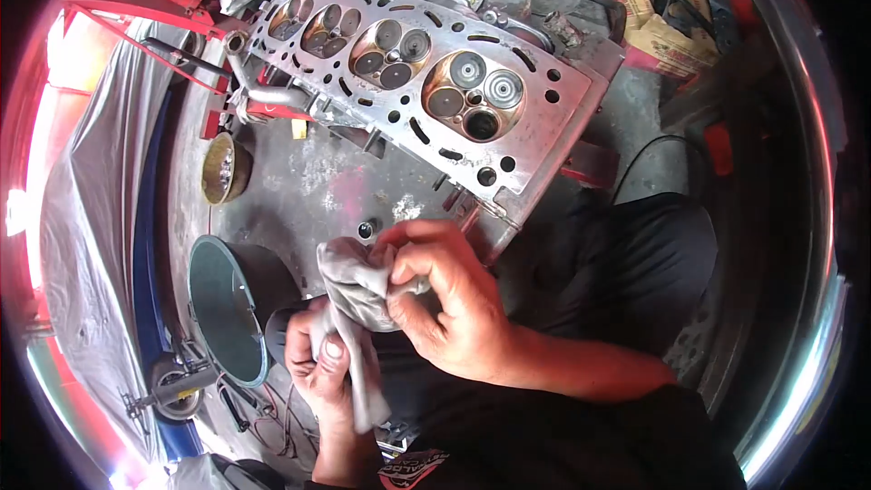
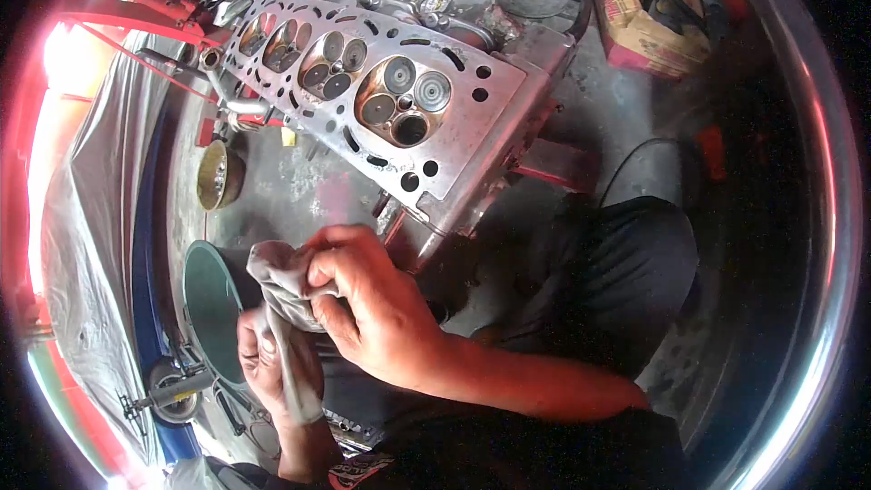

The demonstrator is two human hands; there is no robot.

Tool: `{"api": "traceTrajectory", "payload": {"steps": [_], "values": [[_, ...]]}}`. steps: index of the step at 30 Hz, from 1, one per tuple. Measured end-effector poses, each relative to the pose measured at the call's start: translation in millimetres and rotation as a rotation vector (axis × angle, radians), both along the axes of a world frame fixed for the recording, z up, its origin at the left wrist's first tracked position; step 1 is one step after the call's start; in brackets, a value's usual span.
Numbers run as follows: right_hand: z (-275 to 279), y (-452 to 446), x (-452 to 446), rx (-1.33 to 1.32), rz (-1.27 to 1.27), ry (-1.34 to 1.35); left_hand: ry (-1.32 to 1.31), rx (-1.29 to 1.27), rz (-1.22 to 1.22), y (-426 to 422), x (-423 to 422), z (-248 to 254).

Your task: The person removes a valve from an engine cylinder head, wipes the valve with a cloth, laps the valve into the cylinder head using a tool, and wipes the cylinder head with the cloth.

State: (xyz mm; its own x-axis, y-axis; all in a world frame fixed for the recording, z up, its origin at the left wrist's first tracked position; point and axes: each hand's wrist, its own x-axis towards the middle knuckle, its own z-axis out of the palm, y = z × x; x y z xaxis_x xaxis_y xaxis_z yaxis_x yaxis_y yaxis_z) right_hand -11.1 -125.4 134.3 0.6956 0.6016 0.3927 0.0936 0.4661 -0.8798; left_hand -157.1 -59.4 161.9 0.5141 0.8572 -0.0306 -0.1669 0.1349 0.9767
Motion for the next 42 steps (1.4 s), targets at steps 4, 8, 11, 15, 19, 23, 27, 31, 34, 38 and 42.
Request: {"api": "traceTrajectory", "payload": {"steps": [4,8,11,15,19,23,27,31,34,38,42], "values": [[2,-5,-10,-0.081,-0.006,-0.239,-0.008,0.255,-0.011,-7,41,8],[12,-21,5,-0.118,0.131,-0.296,0.3,0.478,-0.01,21,62,32],[22,-30,24,-0.102,-0.028,-0.44,0.357,0.935,-0.05,52,98,49],[-1,-16,41,-0.188,-0.355,-0.751,0.515,1.721,-0.331,65,157,75],[-27,-7,39,-0.387,-0.469,-1.046,0.717,2.014,-0.79,60,193,65],[-29,-8,42,-0.38,-0.498,-1.027,0.708,2.17,-0.915,66,196,76],[-28,-8,41,-0.394,-0.492,-1.024,0.955,2.23,-1.016,46,205,77],[-31,-9,43,-0.38,-0.477,-1.063,1.144,1.794,-1.113,41,226,79],[-33,-10,46,-0.332,-0.478,-1.074,1.531,0.983,-1.241,51,256,100],[-25,-15,55,-0.238,-0.387,-0.959,1.209,0.693,-0.965,77,205,116],[4,-36,40,0.026,-0.149,-0.362,0.596,0.361,-0.434,49,116,108]]}}
